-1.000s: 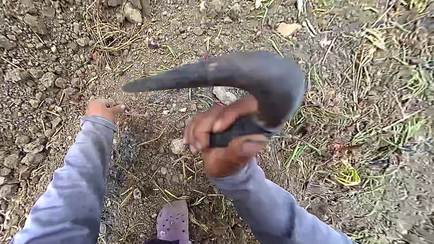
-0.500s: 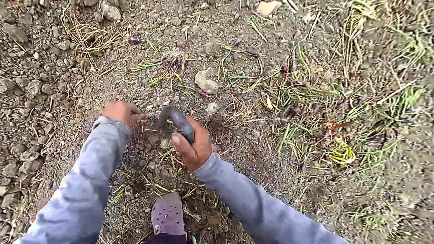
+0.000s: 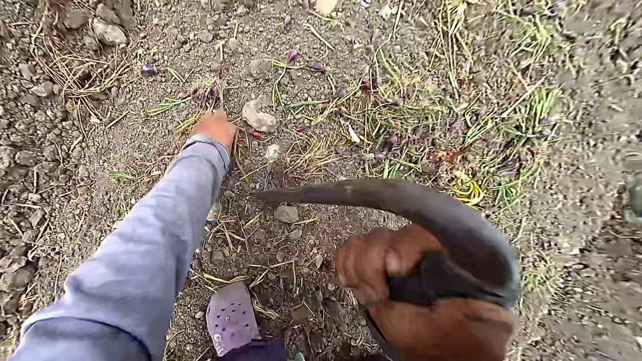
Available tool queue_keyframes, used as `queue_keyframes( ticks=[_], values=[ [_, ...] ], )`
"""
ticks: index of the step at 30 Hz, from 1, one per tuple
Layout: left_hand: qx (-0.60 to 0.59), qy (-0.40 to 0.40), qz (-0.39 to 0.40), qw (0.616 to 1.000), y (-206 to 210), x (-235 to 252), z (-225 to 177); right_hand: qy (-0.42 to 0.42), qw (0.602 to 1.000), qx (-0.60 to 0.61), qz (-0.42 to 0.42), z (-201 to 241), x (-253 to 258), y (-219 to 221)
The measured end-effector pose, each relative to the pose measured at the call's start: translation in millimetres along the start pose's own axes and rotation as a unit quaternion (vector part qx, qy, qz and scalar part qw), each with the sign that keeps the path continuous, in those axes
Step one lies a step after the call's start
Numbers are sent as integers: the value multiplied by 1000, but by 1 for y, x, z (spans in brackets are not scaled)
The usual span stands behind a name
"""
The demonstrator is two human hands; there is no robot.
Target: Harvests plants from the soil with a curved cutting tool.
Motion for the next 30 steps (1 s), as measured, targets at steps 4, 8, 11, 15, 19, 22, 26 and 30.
queue_keyframes(
  ticks=[4,8,11,15,19,22,26,30],
  values=[
    [-193,-73,-71,976,-31,-54,30,-58,994,77,44,-6,12,12],
    [-300,-178,-127,929,-1,-91,22,39,990,-138,-2,-98,0,40],
    [-163,-114,2,980,54,-106,-9,20,997,-77,-19,-58,-10,19],
    [-116,-73,27,990,41,-92,-18,-22,999,-32,15,-9,-43,-50],
    [-86,-50,-117,988,-1,-18,-27,18,996,13,-81,-12,-45,-59],
    [-40,-61,-76,994,-3,5,-26,-21,998,49,-42,26,-38,-53],
    [-61,50,-59,995,-24,-52,-31,-93,996,-10,16,20,-22,-53],
    [25,57,82,995,5,-85,-92,34,980,-193,-47,-61,-15,-42]
  ],
)
Point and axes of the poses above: each hand's wrist, its own x-axis towards the middle knuckle, its own y-axis out of the palm, z = x × y, the point moved 5 cm from there along x, towards the middle knuckle, and after that the axes turned 9 degrees about -z, right-handed, at the moved point
